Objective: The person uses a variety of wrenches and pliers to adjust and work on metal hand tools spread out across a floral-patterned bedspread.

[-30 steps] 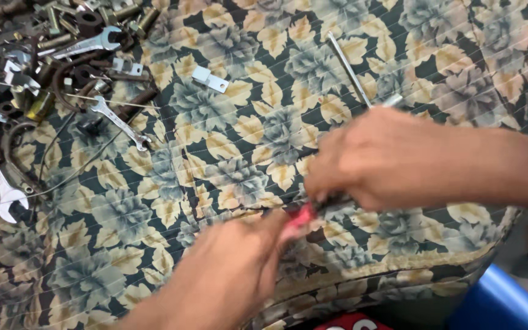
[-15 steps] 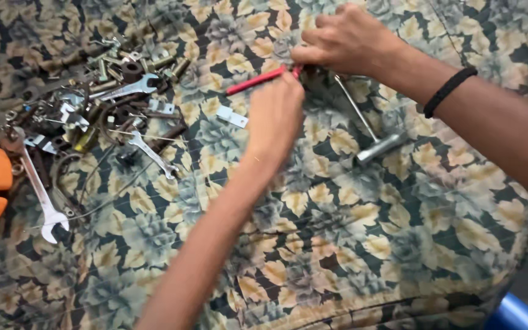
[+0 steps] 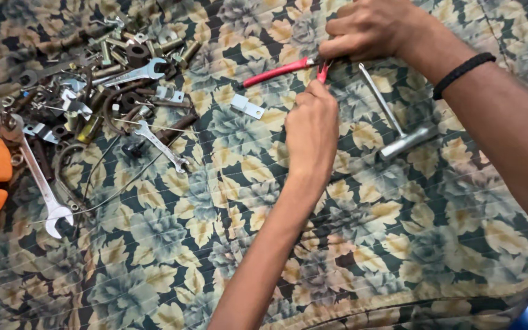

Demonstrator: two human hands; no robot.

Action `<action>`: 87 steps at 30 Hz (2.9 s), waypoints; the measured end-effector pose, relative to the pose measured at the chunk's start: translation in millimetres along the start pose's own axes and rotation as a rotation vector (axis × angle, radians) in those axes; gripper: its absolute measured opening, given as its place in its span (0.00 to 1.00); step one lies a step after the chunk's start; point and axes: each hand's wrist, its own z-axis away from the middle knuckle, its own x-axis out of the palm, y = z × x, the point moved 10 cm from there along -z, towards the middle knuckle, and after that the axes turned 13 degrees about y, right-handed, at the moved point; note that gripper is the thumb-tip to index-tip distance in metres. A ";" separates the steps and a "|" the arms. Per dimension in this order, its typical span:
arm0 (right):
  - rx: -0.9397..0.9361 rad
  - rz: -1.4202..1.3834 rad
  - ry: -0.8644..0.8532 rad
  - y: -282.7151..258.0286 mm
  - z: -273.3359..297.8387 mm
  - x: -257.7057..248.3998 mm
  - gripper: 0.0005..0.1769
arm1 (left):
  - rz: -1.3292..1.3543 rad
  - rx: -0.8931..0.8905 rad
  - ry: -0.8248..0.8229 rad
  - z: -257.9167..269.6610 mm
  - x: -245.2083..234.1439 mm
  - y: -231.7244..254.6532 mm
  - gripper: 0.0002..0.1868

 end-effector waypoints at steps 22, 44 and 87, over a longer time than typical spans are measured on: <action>0.265 0.026 -0.372 -9.3 -19.8 -20.9 0.13 | -0.106 0.048 0.067 4.0 12.9 7.8 0.03; 1.158 -0.314 -0.327 -3.6 22.3 -12.9 0.10 | 0.041 0.037 0.105 8.4 15.5 1.3 0.04; -0.189 0.240 -0.123 -39.4 -1.7 -24.3 0.08 | 0.039 0.027 0.037 29.4 -18.4 8.9 0.09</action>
